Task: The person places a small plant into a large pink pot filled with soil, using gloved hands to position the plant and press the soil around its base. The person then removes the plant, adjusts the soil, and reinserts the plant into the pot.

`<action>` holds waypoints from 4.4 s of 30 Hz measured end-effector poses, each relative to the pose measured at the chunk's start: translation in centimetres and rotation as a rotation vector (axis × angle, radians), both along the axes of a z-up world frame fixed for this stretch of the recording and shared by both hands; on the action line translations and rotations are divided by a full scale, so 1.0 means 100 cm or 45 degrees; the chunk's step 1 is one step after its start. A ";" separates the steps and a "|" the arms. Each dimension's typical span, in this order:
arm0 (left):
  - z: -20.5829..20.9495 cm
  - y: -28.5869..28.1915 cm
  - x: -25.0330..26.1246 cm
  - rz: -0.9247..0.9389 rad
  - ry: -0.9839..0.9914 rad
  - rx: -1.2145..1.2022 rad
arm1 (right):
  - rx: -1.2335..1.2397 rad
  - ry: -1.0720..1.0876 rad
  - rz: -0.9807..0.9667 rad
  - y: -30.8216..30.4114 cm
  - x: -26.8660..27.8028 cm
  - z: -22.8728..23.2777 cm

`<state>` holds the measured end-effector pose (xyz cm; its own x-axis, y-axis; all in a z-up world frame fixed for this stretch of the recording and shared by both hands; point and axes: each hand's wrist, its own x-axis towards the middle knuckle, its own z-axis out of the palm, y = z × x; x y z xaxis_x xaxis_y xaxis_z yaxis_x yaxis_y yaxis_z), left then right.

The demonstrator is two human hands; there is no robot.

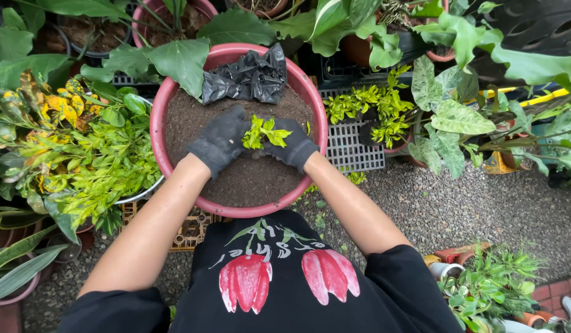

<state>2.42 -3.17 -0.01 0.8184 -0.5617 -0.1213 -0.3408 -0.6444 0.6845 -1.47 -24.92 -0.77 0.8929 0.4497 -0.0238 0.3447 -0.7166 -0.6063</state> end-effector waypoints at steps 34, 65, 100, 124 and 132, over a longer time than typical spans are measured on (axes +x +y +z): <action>-0.053 0.028 -0.028 0.298 -0.461 -0.372 | 0.642 -0.489 -0.335 0.006 -0.018 -0.042; 0.003 -0.012 0.011 0.386 -0.153 0.113 | 0.566 -0.194 -0.477 0.012 -0.013 -0.036; -0.026 0.017 -0.023 0.605 0.593 -0.564 | 1.120 0.701 -0.393 -0.004 -0.018 -0.005; -0.015 0.009 0.046 0.247 0.466 0.211 | 0.960 0.847 -0.251 -0.004 0.031 -0.002; -0.049 -0.002 0.047 0.174 -0.004 0.166 | 0.768 0.731 -0.490 0.003 0.048 -0.042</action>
<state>7.17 -3.32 -4.89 0.8867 -0.4246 -0.1830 -0.2459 -0.7684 0.5909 3.28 -24.59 -5.00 0.9073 0.2041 -0.3678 -0.3218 -0.2261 -0.9194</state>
